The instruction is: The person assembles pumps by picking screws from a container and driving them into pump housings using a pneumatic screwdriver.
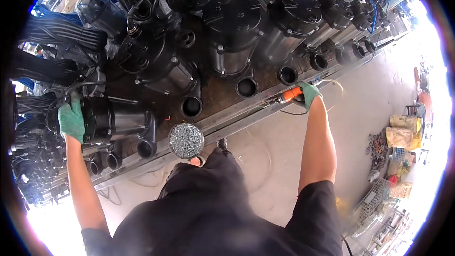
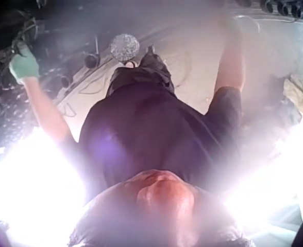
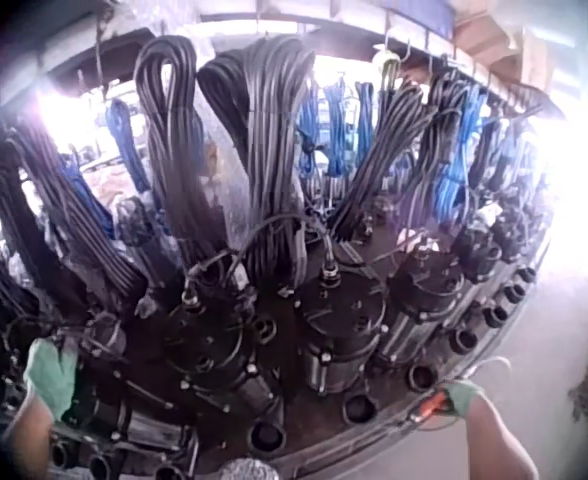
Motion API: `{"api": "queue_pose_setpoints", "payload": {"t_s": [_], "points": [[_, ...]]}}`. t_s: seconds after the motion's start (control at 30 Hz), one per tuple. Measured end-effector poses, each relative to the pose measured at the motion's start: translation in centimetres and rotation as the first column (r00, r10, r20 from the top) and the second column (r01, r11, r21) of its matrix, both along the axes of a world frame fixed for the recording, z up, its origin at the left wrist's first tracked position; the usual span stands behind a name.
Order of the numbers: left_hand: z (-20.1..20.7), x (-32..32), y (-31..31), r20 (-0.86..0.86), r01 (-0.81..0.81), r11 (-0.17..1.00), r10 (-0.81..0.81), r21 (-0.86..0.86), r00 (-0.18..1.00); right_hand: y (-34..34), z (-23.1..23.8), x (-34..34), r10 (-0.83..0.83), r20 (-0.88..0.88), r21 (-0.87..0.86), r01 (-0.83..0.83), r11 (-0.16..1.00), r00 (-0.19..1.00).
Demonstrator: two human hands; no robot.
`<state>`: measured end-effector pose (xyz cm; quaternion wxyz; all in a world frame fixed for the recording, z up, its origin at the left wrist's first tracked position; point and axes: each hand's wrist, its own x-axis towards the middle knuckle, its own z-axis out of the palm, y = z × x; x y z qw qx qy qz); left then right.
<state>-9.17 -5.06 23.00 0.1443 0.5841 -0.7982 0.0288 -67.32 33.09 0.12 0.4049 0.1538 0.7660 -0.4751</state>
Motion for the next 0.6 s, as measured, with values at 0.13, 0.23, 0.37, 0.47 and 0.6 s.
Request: {"api": "queue_pose_setpoints", "payload": {"t_s": [0.13,0.23,0.37,0.47,0.6], "points": [[-2.1,4.8,-1.9,0.246,0.141,0.964,-0.084,-0.226,0.966,-2.1,-4.3,-1.1,-0.004,-0.003,0.075,0.004,0.997,1.0],[0.3,0.8,0.0,0.19,-0.028,1.0,0.025,0.012,0.981,0.8,-7.8,-2.9,-0.08,-0.1,-0.006,0.079,0.997,0.992],[1.1,0.1,0.8,0.108,0.001,1.0,-0.003,0.014,0.994,1.3,-6.8,-0.2,-0.319,-0.03,-0.263,0.301,0.917,0.947],[1.5,0.2,2.2,-0.41,0.183,0.976,-0.119,0.12,0.904,1.8,-3.4,5.8,-0.071,-0.329,-0.055,0.056,0.997,0.942],[-2.8,5.0,3.9,-0.725,0.37,0.921,-0.335,-0.119,0.602,-2.1,2.7,19.8,0.437,-0.214,-0.288,-0.484,0.826,0.874]]}}
